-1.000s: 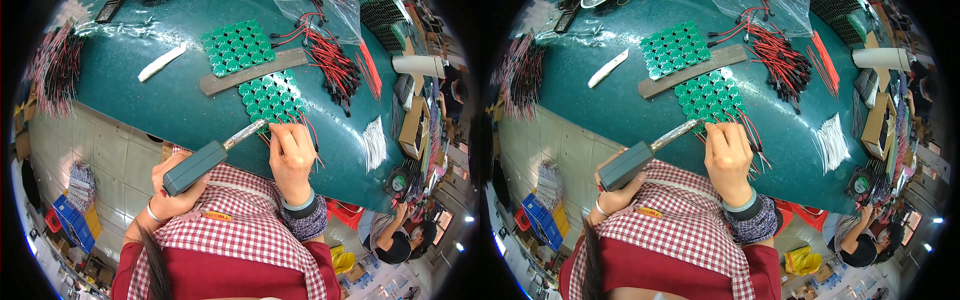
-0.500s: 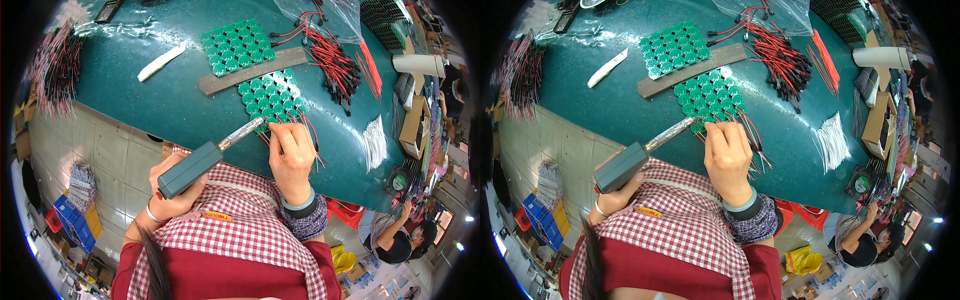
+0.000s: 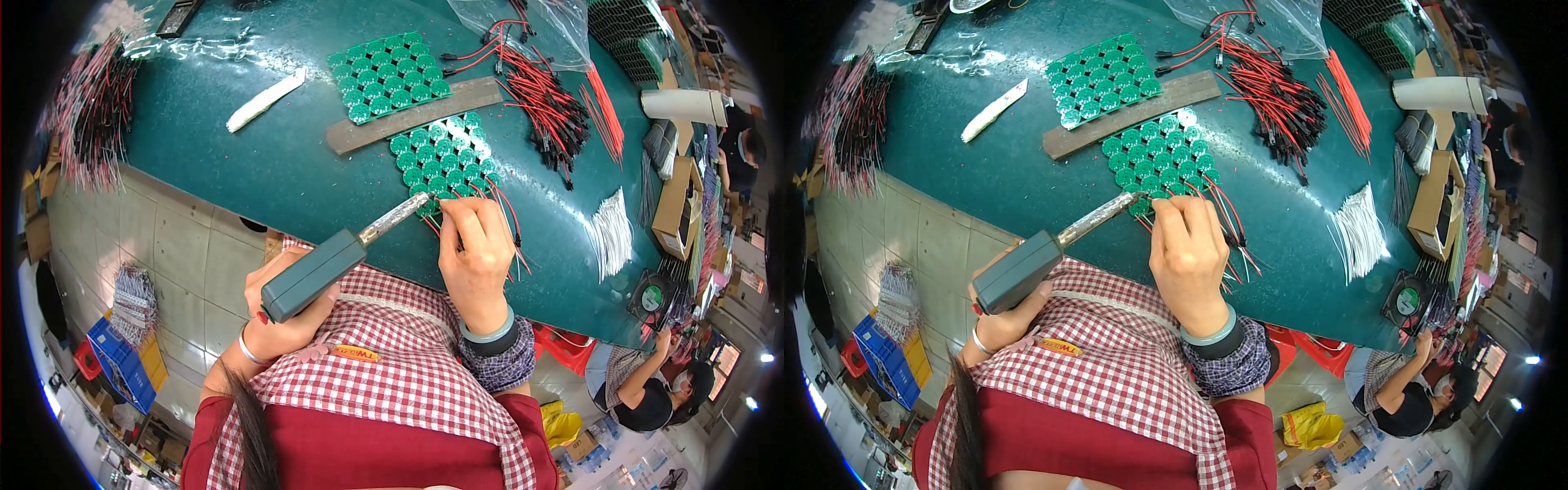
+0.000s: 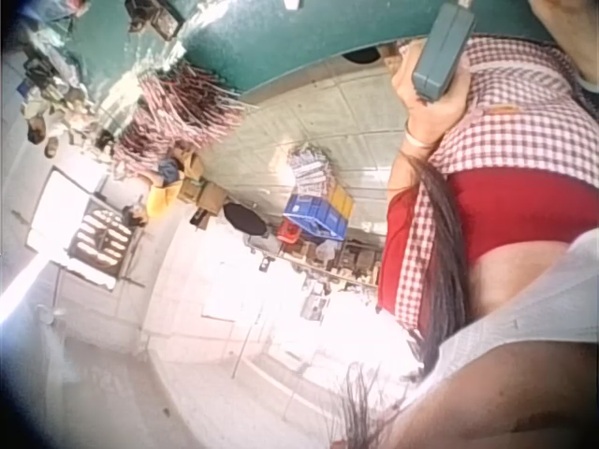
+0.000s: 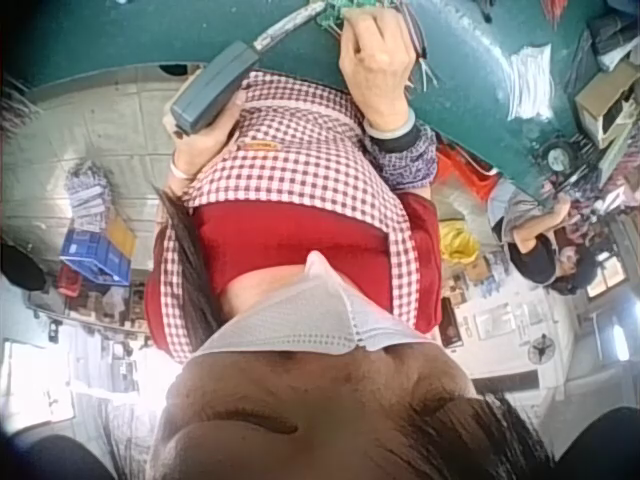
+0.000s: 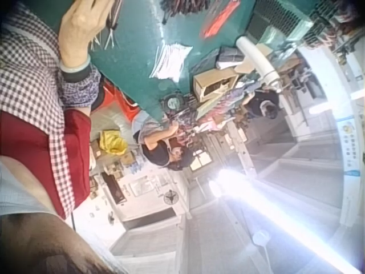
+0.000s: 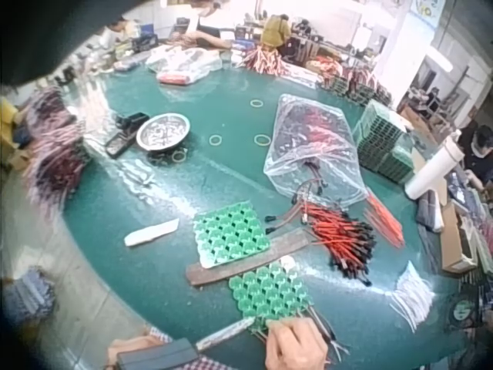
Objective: The person solders wires to small circular LED PCB boards using a trigger-fed soldering gun.
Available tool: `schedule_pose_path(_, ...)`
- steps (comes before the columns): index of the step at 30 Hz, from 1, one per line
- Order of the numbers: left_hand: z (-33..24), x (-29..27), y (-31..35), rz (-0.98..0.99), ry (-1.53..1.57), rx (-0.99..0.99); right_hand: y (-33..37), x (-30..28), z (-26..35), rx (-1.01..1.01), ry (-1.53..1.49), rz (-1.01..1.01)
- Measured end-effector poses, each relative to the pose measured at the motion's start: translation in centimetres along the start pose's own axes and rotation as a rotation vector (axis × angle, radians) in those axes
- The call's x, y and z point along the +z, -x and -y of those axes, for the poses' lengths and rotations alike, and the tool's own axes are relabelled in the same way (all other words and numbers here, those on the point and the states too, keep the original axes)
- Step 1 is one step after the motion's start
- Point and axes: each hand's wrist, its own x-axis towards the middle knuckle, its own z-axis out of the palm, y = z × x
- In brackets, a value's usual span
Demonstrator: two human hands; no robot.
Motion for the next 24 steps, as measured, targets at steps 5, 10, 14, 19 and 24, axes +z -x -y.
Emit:
schedule_pose_path(5, 0.21, -0.09, 0.15, 0.015, -0.003, 0.002, -0.02, 0.02, 0.08, 0.002, -0.006, -0.005)
schedule_pose_path(10, 0.34, -0.12, 0.01, 0.037, -0.036, 0.045, -0.02, -0.02, 0.11, 0.000, -0.008, -0.001)
schedule_pose_path(14, 0.17, -0.14, 0.01, 0.053, -0.026, -0.004, 0.06, 0.02, 0.09, -0.013, 0.003, 0.000)
schedule_pose_path(19, 0.23, -0.11, 0.16, 0.058, -0.019, -0.030, 0.02, 0.07, 0.15, -0.021, 0.019, -0.003)
schedule_pose_path(24, 0.59, 0.03, 0.67, -0.010, 0.059, -0.054, -0.16, -0.08, 0.16, -0.021, 0.015, 0.001)
